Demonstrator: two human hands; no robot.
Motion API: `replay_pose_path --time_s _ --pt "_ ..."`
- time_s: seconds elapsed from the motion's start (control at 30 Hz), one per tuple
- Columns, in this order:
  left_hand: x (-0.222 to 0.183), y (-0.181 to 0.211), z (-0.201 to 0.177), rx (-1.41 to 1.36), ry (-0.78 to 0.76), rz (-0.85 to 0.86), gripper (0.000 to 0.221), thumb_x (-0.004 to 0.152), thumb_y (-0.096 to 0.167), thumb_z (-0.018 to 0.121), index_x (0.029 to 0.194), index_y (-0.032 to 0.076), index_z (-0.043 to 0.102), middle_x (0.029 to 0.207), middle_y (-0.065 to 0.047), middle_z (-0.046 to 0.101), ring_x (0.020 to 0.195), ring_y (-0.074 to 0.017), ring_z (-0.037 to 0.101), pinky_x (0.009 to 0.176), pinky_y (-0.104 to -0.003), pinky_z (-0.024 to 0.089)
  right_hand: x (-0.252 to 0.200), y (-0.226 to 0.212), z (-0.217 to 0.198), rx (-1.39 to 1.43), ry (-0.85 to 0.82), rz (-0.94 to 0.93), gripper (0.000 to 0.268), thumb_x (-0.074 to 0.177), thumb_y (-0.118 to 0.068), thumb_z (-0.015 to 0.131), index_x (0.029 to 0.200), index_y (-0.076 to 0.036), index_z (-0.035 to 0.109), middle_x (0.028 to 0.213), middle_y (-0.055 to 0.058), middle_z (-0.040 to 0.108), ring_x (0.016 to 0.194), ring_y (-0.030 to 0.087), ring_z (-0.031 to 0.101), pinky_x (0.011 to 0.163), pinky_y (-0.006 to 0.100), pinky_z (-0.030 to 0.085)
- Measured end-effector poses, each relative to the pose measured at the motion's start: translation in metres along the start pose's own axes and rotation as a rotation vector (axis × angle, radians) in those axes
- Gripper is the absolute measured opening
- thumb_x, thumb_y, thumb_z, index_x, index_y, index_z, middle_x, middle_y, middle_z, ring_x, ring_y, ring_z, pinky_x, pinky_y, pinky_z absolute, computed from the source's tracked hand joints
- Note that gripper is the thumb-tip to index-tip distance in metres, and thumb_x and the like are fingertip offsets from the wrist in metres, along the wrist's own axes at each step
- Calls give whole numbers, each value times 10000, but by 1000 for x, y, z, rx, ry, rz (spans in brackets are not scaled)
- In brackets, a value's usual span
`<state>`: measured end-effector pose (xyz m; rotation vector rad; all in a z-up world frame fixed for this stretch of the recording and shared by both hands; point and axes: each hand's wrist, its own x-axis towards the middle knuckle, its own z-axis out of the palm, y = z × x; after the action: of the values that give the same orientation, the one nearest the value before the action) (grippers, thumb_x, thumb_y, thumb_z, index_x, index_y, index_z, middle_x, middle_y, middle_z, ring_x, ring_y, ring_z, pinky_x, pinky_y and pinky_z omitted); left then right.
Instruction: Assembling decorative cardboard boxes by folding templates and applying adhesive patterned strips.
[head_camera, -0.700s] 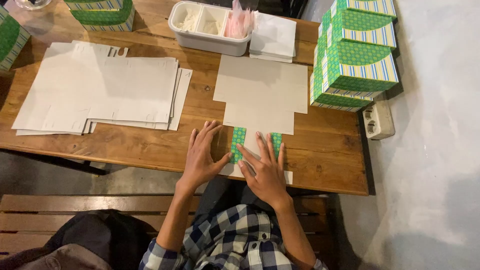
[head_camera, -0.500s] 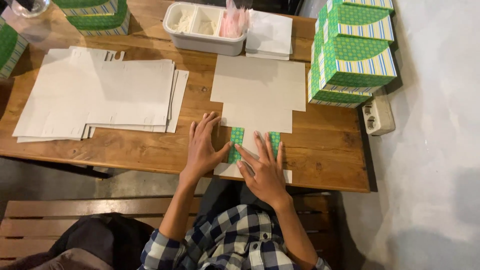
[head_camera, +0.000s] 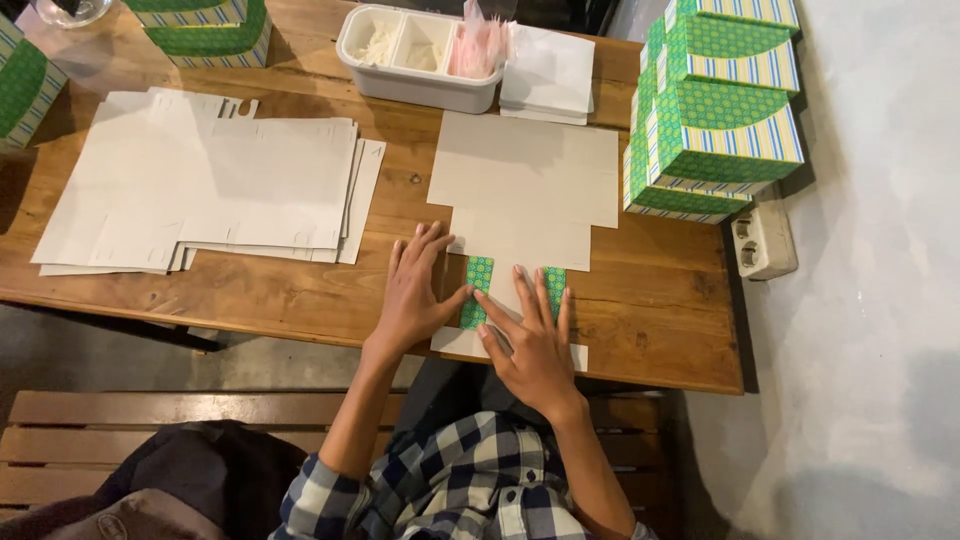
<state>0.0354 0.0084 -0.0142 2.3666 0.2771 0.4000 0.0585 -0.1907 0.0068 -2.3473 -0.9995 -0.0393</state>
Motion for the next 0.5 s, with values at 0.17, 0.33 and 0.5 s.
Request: replay_pose_path --time_s 0.17,0.33,0.5 --pt "-29 9 -9 -35 -10 -2 733 797 361 819 1437 141 539 1568 -125 457 1507 -328 330 1245 -551 111 -1 3 4 -16 15 -5 430 1029 -451 495 1428 -334 603 1617 163 333 1531 425 132 1174 646 -35" --pt "-34 15 -13 -60 -2 -18 741 790 336 829 1441 135 536 1571 -104 464 1509 -301 335 1252 -524 105 -1 2 3 5 17 -2 425 1037 -458 483 1423 -335 611 1614 168 337 1526 433 133 1170 650 -34" --pt "-28 17 -9 -64 46 -33 702 819 307 806 1435 102 539 1540 -124 495 1492 -313 367 1249 -524 111 -1 2 4 -12 11 -4 421 1030 -456 495 1415 -337 615 1606 171 349 1524 438 150 1169 659 -18"
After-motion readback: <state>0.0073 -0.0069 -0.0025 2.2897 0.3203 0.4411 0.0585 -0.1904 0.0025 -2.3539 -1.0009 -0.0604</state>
